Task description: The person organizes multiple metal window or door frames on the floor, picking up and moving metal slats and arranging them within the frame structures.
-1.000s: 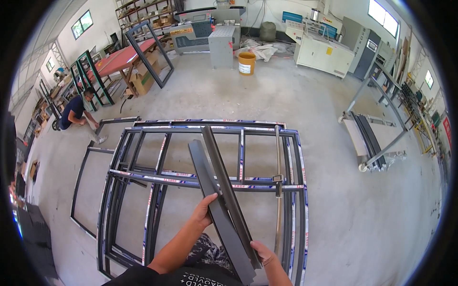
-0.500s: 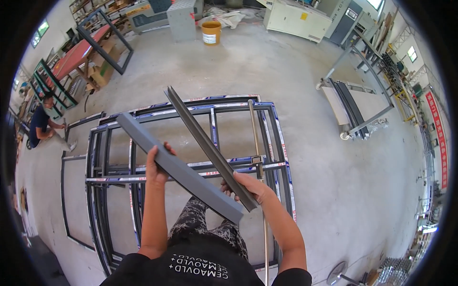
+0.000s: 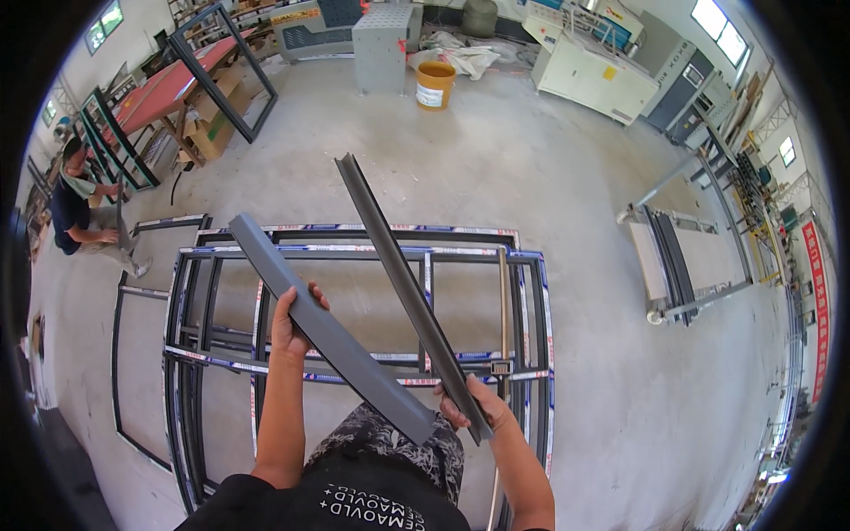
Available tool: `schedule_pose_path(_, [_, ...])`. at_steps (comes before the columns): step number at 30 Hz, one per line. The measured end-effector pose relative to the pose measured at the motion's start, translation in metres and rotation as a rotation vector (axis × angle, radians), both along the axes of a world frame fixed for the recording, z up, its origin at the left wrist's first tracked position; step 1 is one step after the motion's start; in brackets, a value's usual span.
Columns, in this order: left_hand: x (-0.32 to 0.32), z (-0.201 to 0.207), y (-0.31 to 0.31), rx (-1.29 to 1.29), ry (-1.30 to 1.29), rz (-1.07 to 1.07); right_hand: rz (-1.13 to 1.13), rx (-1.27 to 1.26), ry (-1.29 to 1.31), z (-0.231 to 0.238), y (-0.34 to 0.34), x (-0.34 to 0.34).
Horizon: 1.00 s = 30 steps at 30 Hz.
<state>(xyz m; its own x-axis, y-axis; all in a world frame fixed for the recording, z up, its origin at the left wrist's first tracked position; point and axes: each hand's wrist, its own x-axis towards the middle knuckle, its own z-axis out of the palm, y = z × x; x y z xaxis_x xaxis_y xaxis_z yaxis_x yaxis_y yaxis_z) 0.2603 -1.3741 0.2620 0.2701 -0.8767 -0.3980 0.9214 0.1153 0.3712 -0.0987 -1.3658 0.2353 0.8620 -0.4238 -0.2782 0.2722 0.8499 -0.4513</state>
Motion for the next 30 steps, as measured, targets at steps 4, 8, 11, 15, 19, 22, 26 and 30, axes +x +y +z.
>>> schedule_pose_path(4, [0.003, -0.005, -0.013, -0.015, 0.004, 0.016, 0.006, 0.009, -0.091, -0.001, -0.017, 0.004])
schedule_pose_path(8, [-0.005, 0.000, -0.031, -0.031, -0.026, 0.050, -0.032, -0.046, -0.045, 0.005, -0.048, 0.003])
schedule_pose_path(11, [-0.016, 0.007, -0.041, -0.084, -0.034, 0.060, -0.040, -0.031, -0.027, 0.026, -0.082, 0.014])
schedule_pose_path(15, [-0.033, 0.020, -0.052, -0.130, -0.097, 0.028, -0.013, 0.102, -0.053, 0.024, -0.117, 0.010])
schedule_pose_path(19, [-0.050, 0.023, -0.066, -0.129, -0.037, 0.016, -0.027, 0.089, -0.063, 0.029, -0.130, 0.002])
schedule_pose_path(22, [-0.064, 0.023, -0.073, -0.115, -0.034, 0.010, -0.019, -0.047, 0.028, 0.042, -0.133, -0.004])
schedule_pose_path(26, [-0.075, 0.021, -0.078, -0.086, -0.002, 0.003, -0.068, -0.285, 0.194, 0.052, -0.125, -0.009])
schedule_pose_path(30, [-0.078, 0.018, -0.081, -0.064, -0.012, -0.007, -0.179, -0.170, 0.083, 0.052, -0.122, -0.017])
